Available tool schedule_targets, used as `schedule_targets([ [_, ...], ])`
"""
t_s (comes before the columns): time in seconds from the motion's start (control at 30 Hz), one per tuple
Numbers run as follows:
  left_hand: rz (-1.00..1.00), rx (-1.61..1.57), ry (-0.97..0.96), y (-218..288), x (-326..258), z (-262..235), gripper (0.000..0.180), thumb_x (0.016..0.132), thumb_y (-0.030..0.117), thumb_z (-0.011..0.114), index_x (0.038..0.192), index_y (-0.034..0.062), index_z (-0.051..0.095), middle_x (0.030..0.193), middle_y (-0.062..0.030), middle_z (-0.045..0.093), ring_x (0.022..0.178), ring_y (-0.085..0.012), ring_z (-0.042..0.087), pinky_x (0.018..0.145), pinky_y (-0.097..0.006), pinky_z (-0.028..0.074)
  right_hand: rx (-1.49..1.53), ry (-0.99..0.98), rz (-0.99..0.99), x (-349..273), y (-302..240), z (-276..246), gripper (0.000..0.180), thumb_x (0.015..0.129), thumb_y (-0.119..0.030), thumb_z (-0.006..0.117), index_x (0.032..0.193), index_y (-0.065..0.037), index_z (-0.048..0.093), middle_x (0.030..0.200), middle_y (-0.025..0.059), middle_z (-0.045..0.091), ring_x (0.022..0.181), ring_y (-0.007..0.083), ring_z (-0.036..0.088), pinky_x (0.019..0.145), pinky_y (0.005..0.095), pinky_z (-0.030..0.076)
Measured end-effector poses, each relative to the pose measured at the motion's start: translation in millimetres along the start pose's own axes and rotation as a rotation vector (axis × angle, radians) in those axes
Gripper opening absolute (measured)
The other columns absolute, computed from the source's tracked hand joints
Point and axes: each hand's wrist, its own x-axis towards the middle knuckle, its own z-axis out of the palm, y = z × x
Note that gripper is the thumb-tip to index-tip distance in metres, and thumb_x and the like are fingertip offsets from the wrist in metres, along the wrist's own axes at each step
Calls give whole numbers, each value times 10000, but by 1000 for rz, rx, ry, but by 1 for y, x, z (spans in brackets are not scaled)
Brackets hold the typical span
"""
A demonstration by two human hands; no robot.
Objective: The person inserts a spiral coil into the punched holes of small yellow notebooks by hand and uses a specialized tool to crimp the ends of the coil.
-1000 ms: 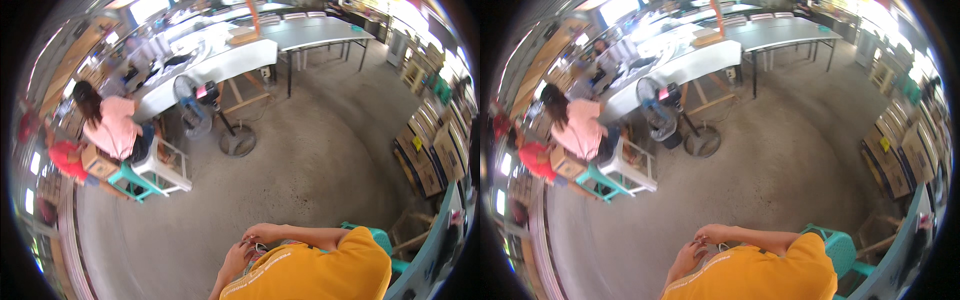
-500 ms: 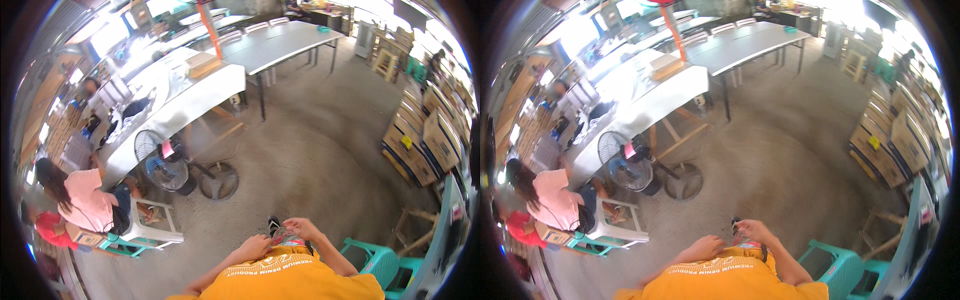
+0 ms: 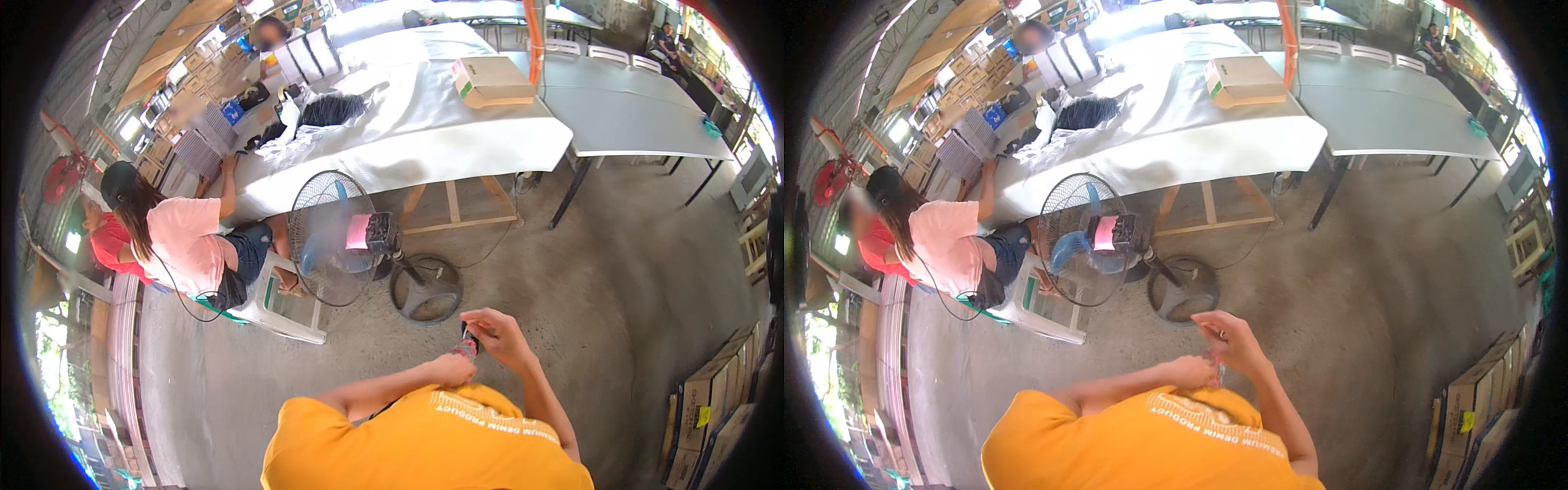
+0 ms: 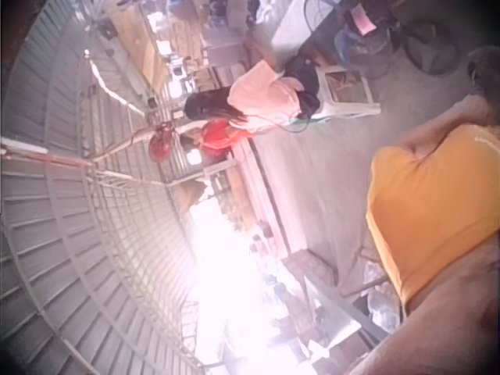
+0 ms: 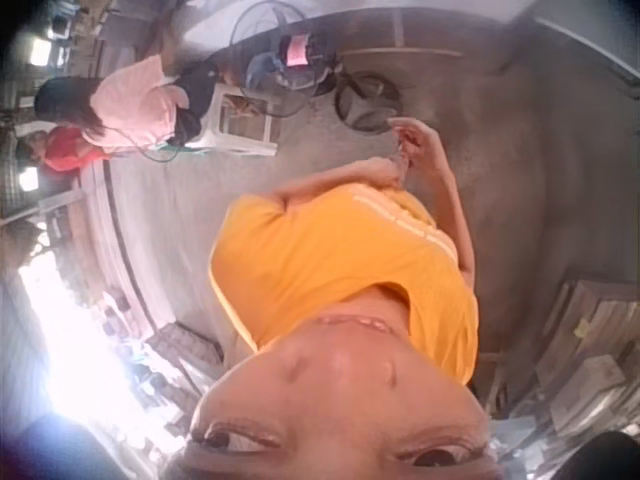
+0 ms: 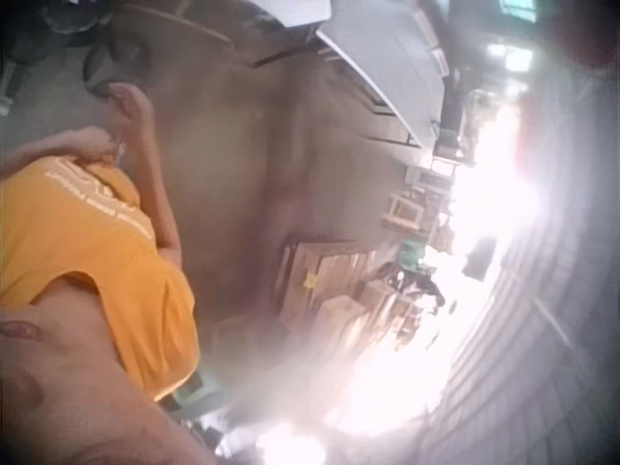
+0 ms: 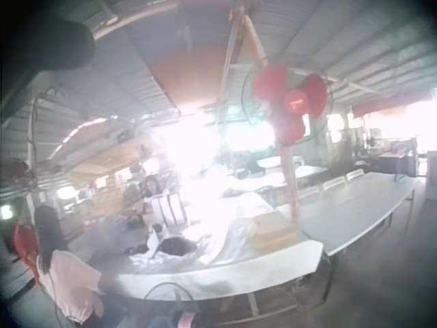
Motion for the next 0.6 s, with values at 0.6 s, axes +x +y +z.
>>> schedule_targets([
  [0.6,-403,-208,201,-118,160,-243,291,833,281,604,1054,92,607,1004,-162,602,987,-347,558,831,-431,453,-121,456,22,371,49,-422,140,846,-34,562,944,2,655,795,36,660,688,86,596,593,211,453],
])
